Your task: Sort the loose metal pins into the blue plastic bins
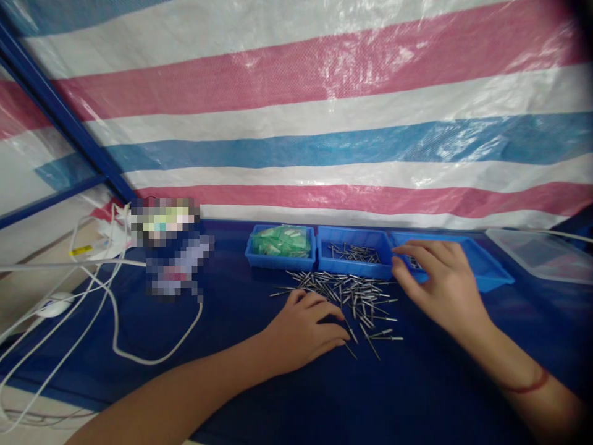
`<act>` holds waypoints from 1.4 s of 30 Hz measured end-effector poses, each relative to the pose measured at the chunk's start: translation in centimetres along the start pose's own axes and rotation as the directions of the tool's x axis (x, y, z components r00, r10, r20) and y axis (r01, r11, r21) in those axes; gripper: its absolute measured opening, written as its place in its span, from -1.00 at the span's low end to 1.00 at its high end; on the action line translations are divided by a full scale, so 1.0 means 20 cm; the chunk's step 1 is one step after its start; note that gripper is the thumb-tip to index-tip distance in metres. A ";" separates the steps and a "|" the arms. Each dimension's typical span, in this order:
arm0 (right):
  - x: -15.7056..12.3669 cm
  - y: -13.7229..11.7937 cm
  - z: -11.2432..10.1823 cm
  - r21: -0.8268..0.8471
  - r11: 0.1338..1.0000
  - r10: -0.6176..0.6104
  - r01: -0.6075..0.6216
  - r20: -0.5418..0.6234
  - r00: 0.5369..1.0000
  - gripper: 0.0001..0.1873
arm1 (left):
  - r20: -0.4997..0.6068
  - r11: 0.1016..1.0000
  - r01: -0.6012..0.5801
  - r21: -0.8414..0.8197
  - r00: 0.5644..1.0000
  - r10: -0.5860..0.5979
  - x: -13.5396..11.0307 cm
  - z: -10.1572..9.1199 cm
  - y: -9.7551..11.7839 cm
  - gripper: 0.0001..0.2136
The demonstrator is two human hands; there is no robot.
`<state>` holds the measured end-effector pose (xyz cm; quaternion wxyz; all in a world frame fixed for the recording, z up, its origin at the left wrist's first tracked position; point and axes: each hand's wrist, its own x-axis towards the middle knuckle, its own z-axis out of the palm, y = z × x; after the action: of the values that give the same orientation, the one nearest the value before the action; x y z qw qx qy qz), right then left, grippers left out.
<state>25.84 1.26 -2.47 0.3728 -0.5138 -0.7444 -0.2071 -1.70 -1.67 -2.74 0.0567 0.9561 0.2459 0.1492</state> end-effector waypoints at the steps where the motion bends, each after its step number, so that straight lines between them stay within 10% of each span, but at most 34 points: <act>1: 0.00 -0.03 0.00 0.042 0.999 -0.026 0.026 0.012 1.000 -0.87 | -0.004 1.000 0.018 -0.006 1.000 -0.018 0.00 0.00 0.00 -0.84; 11: -0.04 -0.34 -0.02 0.489 0.864 -0.255 0.117 0.225 0.940 -0.84 | -0.119 0.900 0.231 -0.370 0.949 -0.292 0.04 0.00 -0.02 -0.87; 24: -0.06 -0.41 0.00 0.666 0.704 -0.004 -0.245 0.349 0.937 -0.91 | -0.164 0.806 0.273 -0.525 0.897 -0.411 0.05 0.00 0.00 -0.89; 42: -0.06 -0.43 0.00 0.674 0.642 0.129 -0.366 0.375 0.918 -0.90 | -0.166 0.891 0.275 -0.360 0.921 -0.351 0.05 0.00 0.01 -0.83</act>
<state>18.08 -2.85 -2.81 0.4572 -0.4437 -0.7323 0.2404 -0.84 -1.32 -2.47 0.2109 0.8569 0.3739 0.2853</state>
